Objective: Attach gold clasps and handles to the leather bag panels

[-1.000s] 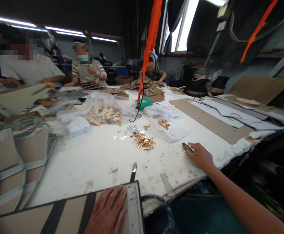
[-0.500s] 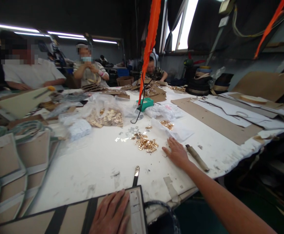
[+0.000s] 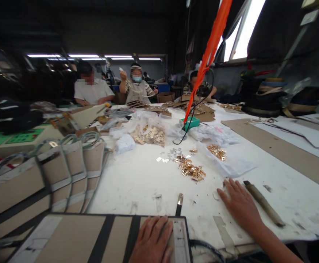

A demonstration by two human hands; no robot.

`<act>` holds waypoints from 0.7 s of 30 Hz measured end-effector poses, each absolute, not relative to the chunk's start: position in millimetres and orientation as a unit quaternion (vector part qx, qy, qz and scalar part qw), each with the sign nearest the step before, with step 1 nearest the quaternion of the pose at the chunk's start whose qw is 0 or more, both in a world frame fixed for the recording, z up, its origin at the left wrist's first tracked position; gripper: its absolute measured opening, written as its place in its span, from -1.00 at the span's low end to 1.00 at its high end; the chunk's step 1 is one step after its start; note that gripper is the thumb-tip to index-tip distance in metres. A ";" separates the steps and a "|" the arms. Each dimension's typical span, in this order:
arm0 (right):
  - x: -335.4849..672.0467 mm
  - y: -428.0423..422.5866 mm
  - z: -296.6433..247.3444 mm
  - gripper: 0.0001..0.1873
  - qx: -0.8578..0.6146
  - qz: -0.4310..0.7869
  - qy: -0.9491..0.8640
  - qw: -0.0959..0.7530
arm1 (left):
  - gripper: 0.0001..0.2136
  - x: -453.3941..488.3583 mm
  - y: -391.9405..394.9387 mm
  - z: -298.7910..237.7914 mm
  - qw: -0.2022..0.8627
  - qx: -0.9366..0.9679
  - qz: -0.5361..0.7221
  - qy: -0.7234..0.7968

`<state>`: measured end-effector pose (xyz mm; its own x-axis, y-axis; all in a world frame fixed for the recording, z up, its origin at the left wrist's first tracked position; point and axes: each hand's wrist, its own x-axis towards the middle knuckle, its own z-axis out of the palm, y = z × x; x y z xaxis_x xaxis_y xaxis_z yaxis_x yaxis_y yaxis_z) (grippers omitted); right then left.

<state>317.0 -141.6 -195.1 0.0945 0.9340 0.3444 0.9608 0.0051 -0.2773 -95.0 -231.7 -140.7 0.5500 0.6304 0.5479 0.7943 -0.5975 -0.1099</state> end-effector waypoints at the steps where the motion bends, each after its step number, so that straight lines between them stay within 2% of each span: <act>1: 316.6 -143.1 -198.4 -0.35 -0.694 -0.027 -0.685 0.222 | -0.58 -94.3 -232.2 -144.6 0.177 -0.857 -0.248 -0.416; 8: 300.9 -135.6 -190.0 -0.28 -0.658 -0.027 -0.723 0.206 | -0.53 -92.0 -227.0 -165.5 0.187 -0.844 -0.285 -0.415; 11: 284.9 -123.1 -169.6 -0.34 -0.655 -0.031 -0.731 0.189 | -0.52 -90.9 -225.0 -172.8 0.186 -0.840 -0.295 -0.415; 14: 259.5 -105.7 -144.6 -0.40 -0.637 -0.034 -0.735 0.229 | -0.49 -88.5 -225.4 -181.7 0.167 -0.834 -0.297 -0.434; 17: 229.7 -76.7 -120.6 -0.49 -0.608 0.017 -0.745 0.273 | -0.48 -87.3 -226.2 -189.0 0.150 -0.825 -0.303 -0.452; 21: 201.1 -10.5 -96.6 -0.61 -0.632 0.095 -0.697 0.327 | -0.63 -88.4 -226.4 -190.6 0.156 -0.828 -0.305 -0.444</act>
